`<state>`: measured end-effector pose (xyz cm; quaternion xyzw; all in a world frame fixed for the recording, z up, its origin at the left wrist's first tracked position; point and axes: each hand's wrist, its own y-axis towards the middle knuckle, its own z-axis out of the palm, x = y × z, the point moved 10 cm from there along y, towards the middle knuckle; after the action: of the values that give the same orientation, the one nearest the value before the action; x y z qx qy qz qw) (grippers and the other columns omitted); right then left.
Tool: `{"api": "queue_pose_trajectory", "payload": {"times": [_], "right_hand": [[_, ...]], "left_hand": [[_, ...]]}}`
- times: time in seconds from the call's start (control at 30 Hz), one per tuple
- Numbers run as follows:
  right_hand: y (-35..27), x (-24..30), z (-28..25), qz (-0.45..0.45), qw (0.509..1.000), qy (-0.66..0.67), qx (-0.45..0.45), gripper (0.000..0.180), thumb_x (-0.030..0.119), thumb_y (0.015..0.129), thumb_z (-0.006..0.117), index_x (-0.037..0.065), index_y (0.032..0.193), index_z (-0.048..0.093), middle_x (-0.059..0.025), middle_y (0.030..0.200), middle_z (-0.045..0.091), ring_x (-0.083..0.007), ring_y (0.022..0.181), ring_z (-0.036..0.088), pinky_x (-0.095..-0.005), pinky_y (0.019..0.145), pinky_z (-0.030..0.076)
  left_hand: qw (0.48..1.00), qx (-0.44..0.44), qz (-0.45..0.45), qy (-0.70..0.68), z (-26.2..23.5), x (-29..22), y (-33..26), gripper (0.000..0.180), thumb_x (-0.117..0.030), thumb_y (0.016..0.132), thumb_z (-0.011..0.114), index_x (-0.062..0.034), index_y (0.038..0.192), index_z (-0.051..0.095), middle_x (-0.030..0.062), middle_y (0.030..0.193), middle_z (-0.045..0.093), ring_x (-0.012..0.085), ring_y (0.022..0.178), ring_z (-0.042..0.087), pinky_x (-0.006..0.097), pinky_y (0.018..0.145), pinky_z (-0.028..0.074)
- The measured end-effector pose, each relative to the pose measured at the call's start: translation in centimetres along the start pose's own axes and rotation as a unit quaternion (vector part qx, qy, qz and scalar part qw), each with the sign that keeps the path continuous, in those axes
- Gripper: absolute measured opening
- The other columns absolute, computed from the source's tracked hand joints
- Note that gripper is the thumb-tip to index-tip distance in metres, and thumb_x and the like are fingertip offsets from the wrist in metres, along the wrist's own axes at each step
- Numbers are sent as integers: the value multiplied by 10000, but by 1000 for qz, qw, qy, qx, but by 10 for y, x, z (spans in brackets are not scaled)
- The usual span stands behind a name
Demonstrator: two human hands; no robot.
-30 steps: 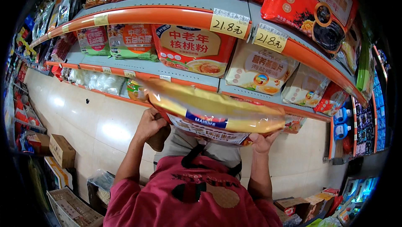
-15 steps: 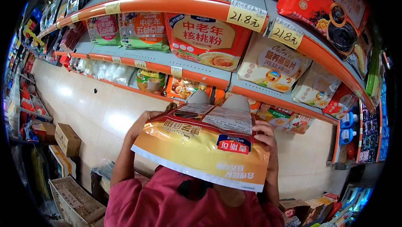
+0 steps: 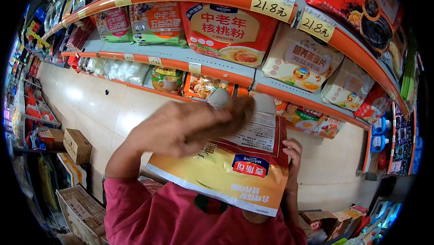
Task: The person wipes the front of packaged food items on a store shelf using a brown cloth. They handle multiple packages one at a time, including oatmeal and soybean milk powder, wiping the front surface before placing them back on the shelf.
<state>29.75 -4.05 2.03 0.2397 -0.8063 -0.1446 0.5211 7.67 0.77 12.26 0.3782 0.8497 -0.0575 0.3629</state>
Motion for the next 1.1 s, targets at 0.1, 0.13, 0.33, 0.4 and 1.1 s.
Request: {"api": "queue_pose_trajectory", "payload": {"times": [0.1,0.13,0.33,0.4,1.1], "right_hand": [[-8,-5,-1,5,1000,-9,-10,630,312,539,764,103,1037,441,-114,1093,440,-318,1074,385,-438,897,336],[-7,-3,1,5,1000,0,-1,624,316,536,765,104,1028,446,-112,1089,441,-317,1074,384,-434,890,343],[-10,-1,2,4,1000,3,18,599,335,528,763,120,999,463,-95,1090,447,-317,1073,383,-423,835,387],[-9,0,2,5,1000,8,19,599,334,527,763,122,999,463,-95,1092,446,-320,1073,384,-425,836,387],[-18,-6,3,17,1000,-2,-13,601,365,542,741,105,1004,459,-106,1071,449,-320,1042,407,-447,864,354]], "left_hand": [[989,135,59,-8,41,-29,4,545,-103,638,615,-97,1167,485,161,969,540,310,784,574,366,647,489],[984,165,73,-5,55,-30,3,537,-104,652,608,-101,1174,480,159,988,536,309,810,570,358,667,485],[981,145,-104,-72,67,82,4,531,-88,640,596,-62,1160,492,178,935,567,316,873,565,352,776,452],[970,162,-182,4,68,128,-4,541,-91,628,585,-59,1160,491,203,958,573,304,876,568,347,804,436],[933,251,-254,43,117,186,37,447,-129,693,516,-156,1139,527,147,1097,537,301,1010,509,357,875,403]]}}
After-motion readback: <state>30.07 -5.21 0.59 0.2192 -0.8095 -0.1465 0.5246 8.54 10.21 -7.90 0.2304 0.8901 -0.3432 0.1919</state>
